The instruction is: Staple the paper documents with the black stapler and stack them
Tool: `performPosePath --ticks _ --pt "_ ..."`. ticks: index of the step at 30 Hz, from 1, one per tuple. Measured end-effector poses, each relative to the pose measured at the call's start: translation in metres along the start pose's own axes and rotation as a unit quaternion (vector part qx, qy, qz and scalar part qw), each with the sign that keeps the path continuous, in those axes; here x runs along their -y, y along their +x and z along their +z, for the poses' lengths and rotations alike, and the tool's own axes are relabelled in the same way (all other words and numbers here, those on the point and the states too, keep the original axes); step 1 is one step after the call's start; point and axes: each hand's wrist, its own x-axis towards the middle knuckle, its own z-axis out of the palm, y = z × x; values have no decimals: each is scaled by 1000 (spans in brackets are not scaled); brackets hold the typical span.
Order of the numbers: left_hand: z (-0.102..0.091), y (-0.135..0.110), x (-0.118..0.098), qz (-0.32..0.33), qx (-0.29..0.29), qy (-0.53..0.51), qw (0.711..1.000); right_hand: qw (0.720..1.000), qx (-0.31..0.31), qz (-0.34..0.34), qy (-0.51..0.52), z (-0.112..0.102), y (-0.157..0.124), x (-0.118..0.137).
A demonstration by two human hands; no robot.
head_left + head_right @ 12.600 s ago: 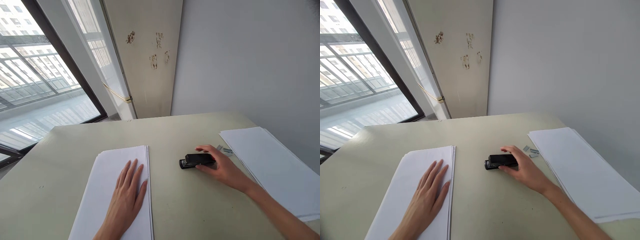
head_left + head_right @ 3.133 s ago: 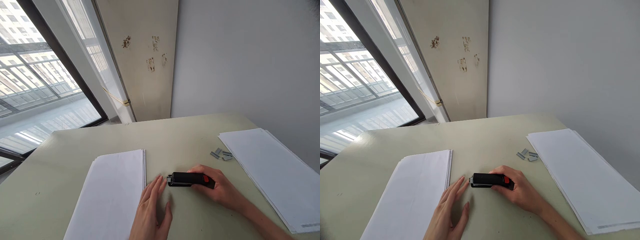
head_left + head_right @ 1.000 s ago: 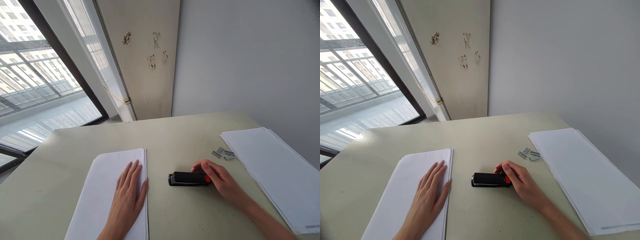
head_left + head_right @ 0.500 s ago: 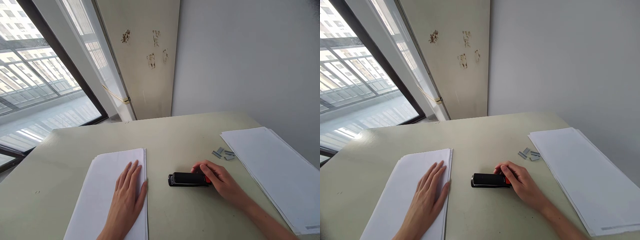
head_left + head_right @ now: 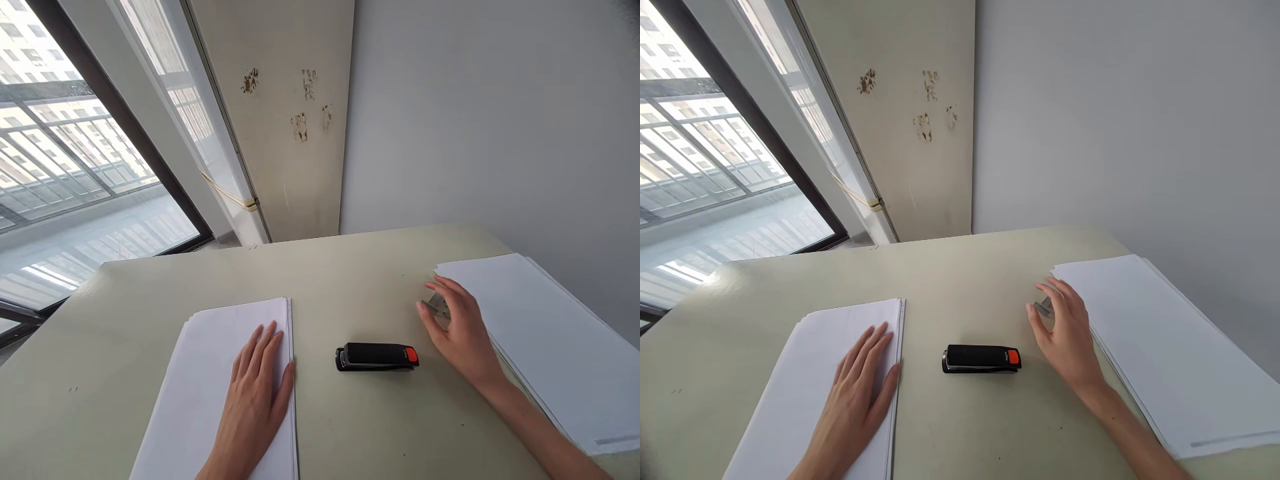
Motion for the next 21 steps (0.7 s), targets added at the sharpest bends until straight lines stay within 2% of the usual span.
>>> performPosePath --ticks 4,8,16,21 --pt "0 -1 -1 1 -7 -1 1000 993 70 -43 -82 21 -5 -33" --pt "1 -3 -1 -3 -8 -12 1000 986 105 -85 -97 36 -2 -43" --pt "2 -6 -3 -9 -14 -19 1000 967 174 -176 -57 74 59 -27" --pt "3 -8 -5 -14 -11 -17 1000 943 228 -241 -8 103 95 -3"
